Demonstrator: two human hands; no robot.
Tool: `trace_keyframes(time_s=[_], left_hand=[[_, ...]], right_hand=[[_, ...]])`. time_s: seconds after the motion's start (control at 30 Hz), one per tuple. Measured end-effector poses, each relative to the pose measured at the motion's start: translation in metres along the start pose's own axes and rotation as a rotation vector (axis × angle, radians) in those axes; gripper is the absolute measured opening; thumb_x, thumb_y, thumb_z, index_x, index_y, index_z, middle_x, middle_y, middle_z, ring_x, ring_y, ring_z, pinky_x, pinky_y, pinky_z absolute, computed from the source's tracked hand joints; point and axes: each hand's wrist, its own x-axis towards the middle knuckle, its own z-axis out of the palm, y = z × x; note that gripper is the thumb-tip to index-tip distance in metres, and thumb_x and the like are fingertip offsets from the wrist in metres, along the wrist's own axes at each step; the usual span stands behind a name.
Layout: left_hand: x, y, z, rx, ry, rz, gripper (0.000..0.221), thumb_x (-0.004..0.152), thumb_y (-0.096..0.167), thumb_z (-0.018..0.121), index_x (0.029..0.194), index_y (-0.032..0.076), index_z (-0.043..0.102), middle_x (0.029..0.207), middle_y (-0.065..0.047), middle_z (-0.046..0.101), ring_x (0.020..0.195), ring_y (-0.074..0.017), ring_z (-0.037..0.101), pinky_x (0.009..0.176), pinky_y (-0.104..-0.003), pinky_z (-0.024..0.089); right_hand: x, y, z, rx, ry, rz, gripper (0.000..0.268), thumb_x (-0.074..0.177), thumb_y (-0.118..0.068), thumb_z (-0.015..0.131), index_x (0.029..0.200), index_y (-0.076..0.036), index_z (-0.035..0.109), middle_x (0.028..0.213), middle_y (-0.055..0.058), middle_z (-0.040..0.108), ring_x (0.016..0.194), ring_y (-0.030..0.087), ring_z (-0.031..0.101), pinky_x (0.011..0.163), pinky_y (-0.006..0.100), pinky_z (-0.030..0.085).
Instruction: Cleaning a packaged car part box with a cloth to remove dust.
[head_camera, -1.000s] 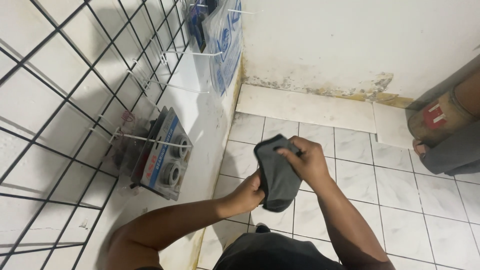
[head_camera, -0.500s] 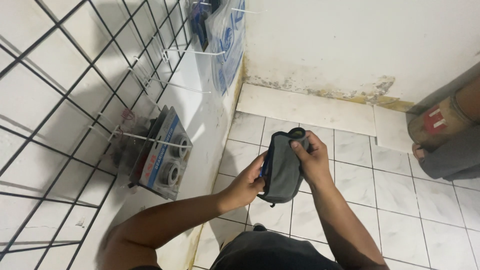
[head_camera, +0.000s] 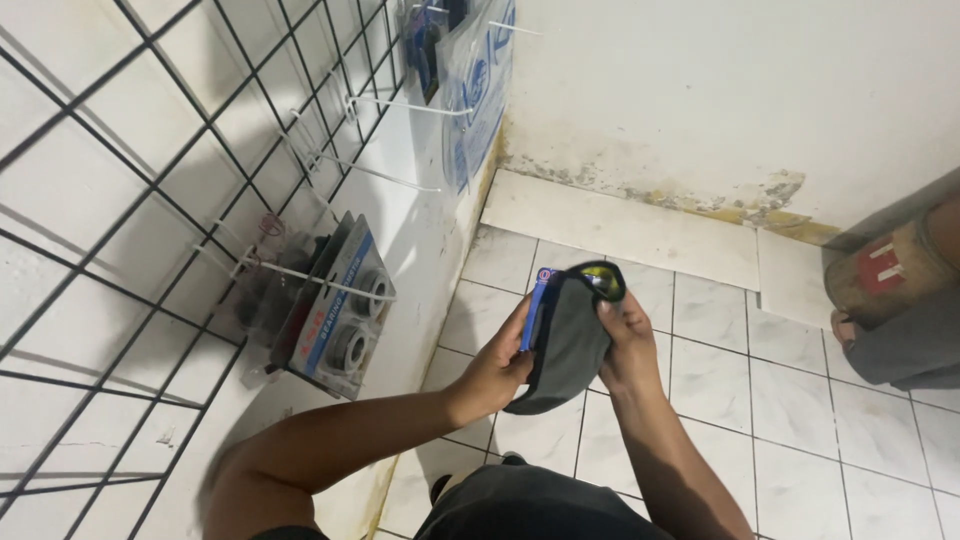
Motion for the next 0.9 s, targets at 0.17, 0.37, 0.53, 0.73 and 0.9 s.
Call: trace_keyframes(time_s=[0.17, 0.37, 0.53, 0.73, 0.9], left_hand=[[-0.004, -0.006, 0.004, -0.074, 0.058, -0.058, 0.078, 0.099, -0.005, 0.042, 0.165, 0.019, 0.007, 0.132, -0.02, 0.055, 0.107, -0.0229, 0.055, 0.084, -0.041, 0.06], [0.009, -0.009, -0.006, -0.066, 0.098, 0.002, 0.077, 0.101, -0.003, 0.045, 0.164, 0.02, 0.009, 0.134, -0.019, 0.06, 0.106, -0.0168, 0.056, 0.086, -0.037, 0.062], [0.002, -0.007, -0.006, -0.013, 0.103, 0.053, 0.074, 0.1, -0.007, 0.042, 0.164, 0.018, 0.014, 0.142, -0.023, 0.057, 0.118, -0.0196, 0.054, 0.091, -0.036, 0.058], [0.01, -0.02, -0.022, -0.044, 0.225, 0.099, 0.064, 0.098, -0.007, 0.044, 0.158, 0.01, 0.033, 0.124, -0.022, 0.068, 0.103, -0.0193, 0.065, 0.083, -0.032, 0.059], [0.011, -0.006, -0.036, 0.037, 0.052, 0.186, 0.077, 0.095, -0.017, 0.038, 0.163, 0.011, 0.017, 0.14, -0.025, 0.056, 0.121, -0.0263, 0.055, 0.099, -0.045, 0.052]], right_hand=[[0.016, 0.034, -0.057, 0.124, 0.083, 0.088, 0.026, 0.102, -0.022, 0.059, 0.123, -0.007, 0.063, 0.107, 0.018, 0.074, 0.096, 0.03, 0.075, 0.083, 0.042, 0.062], [-0.013, 0.029, -0.042, 0.064, 0.059, 0.121, 0.035, 0.097, -0.03, 0.062, 0.126, -0.01, 0.063, 0.111, 0.017, 0.072, 0.101, 0.031, 0.072, 0.087, 0.046, 0.059], [-0.026, 0.019, 0.008, -0.204, 0.055, -0.03, 0.032, 0.079, 0.003, 0.077, 0.109, -0.001, 0.069, 0.089, 0.011, 0.073, 0.081, 0.023, 0.072, 0.076, 0.035, 0.059], [-0.026, 0.007, 0.04, -0.308, 0.079, -0.127, 0.031, 0.082, 0.002, 0.076, 0.111, -0.004, 0.069, 0.094, 0.008, 0.072, 0.09, 0.017, 0.066, 0.083, 0.035, 0.055], [-0.01, 0.004, 0.043, -0.933, -0.011, -0.232, 0.075, 0.072, -0.01, 0.089, 0.139, -0.007, 0.053, 0.115, 0.023, 0.071, 0.114, 0.044, 0.065, 0.097, 0.054, 0.053]])
